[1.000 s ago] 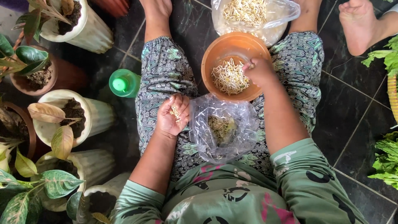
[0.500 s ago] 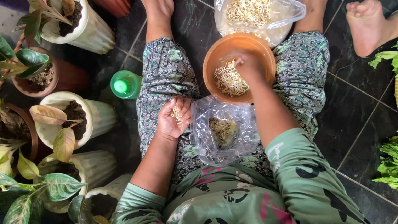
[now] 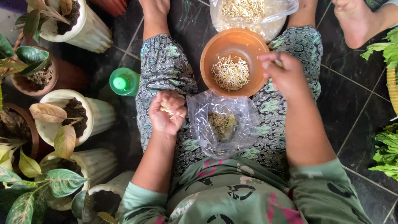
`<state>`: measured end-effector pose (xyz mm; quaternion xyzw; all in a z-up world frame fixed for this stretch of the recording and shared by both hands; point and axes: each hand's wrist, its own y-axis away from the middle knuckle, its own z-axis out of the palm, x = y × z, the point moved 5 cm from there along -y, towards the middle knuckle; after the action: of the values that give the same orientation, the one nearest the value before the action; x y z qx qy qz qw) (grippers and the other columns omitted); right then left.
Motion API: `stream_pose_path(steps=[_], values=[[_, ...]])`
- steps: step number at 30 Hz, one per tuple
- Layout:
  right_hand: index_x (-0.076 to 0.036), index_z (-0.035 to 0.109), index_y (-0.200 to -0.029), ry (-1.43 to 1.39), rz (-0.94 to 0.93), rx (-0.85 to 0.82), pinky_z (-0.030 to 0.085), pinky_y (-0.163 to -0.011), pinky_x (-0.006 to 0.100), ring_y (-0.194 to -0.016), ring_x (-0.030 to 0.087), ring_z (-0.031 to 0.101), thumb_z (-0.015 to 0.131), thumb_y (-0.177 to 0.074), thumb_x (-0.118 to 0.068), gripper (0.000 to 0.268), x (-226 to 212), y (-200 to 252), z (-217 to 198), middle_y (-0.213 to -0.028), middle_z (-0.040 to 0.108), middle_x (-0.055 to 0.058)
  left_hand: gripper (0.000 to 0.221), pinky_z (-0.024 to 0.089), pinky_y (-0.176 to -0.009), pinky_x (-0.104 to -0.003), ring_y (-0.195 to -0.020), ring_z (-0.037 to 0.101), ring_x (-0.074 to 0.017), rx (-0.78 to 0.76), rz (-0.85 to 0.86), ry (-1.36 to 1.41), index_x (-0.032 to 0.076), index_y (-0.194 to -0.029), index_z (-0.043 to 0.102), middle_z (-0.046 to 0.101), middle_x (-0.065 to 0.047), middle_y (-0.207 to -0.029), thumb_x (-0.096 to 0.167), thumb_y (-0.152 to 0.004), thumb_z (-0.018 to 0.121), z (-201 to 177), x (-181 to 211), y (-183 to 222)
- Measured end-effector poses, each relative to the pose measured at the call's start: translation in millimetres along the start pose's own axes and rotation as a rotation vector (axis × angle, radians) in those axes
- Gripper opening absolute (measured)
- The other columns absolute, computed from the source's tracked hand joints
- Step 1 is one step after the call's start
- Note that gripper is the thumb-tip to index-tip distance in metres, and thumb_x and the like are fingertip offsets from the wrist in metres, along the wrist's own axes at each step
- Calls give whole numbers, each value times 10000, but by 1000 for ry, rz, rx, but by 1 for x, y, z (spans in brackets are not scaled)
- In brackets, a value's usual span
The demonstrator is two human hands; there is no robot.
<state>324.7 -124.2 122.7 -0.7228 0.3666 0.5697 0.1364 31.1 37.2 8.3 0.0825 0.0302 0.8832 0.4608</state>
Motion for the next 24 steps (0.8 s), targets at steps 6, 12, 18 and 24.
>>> stream_pose_path(steps=[6,12,18,24], values=[[-58,714,-1240,25,52,27,417,-414,206,-449,82,463,602,-956,-23,308,1,63,-24,-706,598,119,239,535,-518,-268,-613,523,-79,57,-79,22,158,-805,596,506,35,-723,293,-998,554,99,-29,28],[-130,757,-1150,130,74,53,620,-620,274,-662,118,591,666,-951,-88,223,24,36,-11,-862,651,92,276,489,-434,-221,-549,538,-93,61,-192,-82,155,-793,632,568,9,-673,286,-1021,550,72,-68,42],[-202,717,-1261,948,-11,-156,573,-928,531,-1102,368,694,621,-979,-367,340,85,-92,56,-1129,738,133,322,447,-428,-202,-510,454,-75,-76,-40,-111,180,-727,539,473,31,-635,297,-1027,528,62,7,20],[-123,731,-1268,1232,146,-253,530,-983,558,-1204,376,668,454,-1082,-394,429,98,-131,101,-1202,740,184,365,421,-440,-199,-498,395,-85,-190,-166,-112,139,-715,463,356,3,-631,327,-1019,534,18,15,22]])
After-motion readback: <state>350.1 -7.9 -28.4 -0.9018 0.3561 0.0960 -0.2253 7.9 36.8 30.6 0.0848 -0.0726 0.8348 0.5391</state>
